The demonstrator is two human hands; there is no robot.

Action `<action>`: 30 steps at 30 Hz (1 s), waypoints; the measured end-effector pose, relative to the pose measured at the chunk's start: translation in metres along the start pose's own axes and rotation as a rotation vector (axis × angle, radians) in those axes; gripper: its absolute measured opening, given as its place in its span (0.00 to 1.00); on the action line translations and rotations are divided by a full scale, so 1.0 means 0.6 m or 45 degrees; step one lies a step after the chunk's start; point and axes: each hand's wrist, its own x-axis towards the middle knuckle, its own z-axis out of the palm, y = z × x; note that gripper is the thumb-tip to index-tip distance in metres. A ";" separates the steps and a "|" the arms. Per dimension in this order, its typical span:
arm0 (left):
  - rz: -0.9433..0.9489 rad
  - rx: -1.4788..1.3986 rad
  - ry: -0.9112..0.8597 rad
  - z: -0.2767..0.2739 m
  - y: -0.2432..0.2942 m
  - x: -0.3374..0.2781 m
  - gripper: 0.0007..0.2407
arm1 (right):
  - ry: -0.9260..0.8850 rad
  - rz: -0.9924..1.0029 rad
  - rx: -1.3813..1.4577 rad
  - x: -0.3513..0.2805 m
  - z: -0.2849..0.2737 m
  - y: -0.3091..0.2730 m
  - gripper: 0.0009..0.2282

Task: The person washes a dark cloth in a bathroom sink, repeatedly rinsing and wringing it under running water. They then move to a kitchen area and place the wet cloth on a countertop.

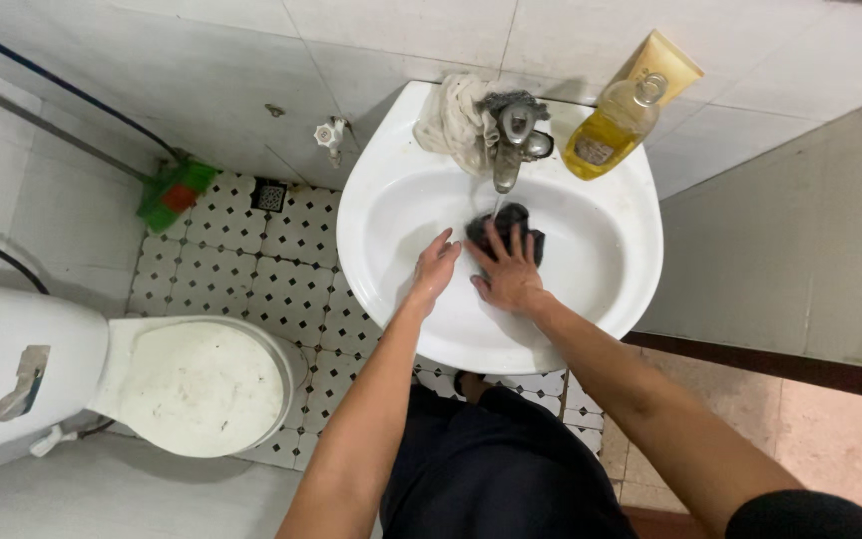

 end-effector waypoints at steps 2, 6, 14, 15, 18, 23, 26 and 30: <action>-0.045 -0.045 0.027 0.002 -0.019 0.001 0.26 | 0.073 -0.197 -0.042 0.028 0.008 0.008 0.29; -0.136 -0.126 0.079 -0.004 -0.038 -0.006 0.26 | 0.066 -0.104 -0.059 0.090 0.017 0.006 0.30; -0.187 -0.192 0.205 0.040 0.026 -0.005 0.29 | -0.077 0.704 0.804 0.144 -0.051 0.000 0.24; -0.128 -0.152 0.309 0.052 0.043 -0.006 0.29 | -0.094 0.704 0.955 0.137 -0.056 0.008 0.24; 0.358 0.085 0.609 0.095 0.110 0.009 0.22 | -0.091 0.569 1.083 0.110 -0.051 0.046 0.22; 0.456 -0.015 0.467 0.117 0.220 0.067 0.19 | 0.050 0.339 0.908 0.071 0.014 0.090 0.18; 0.411 -0.337 0.257 0.130 0.256 0.092 0.18 | 0.259 0.320 0.750 0.055 0.044 0.109 0.15; 0.357 -0.777 0.065 0.134 0.277 0.104 0.13 | 0.370 0.392 0.729 0.047 0.067 0.115 0.14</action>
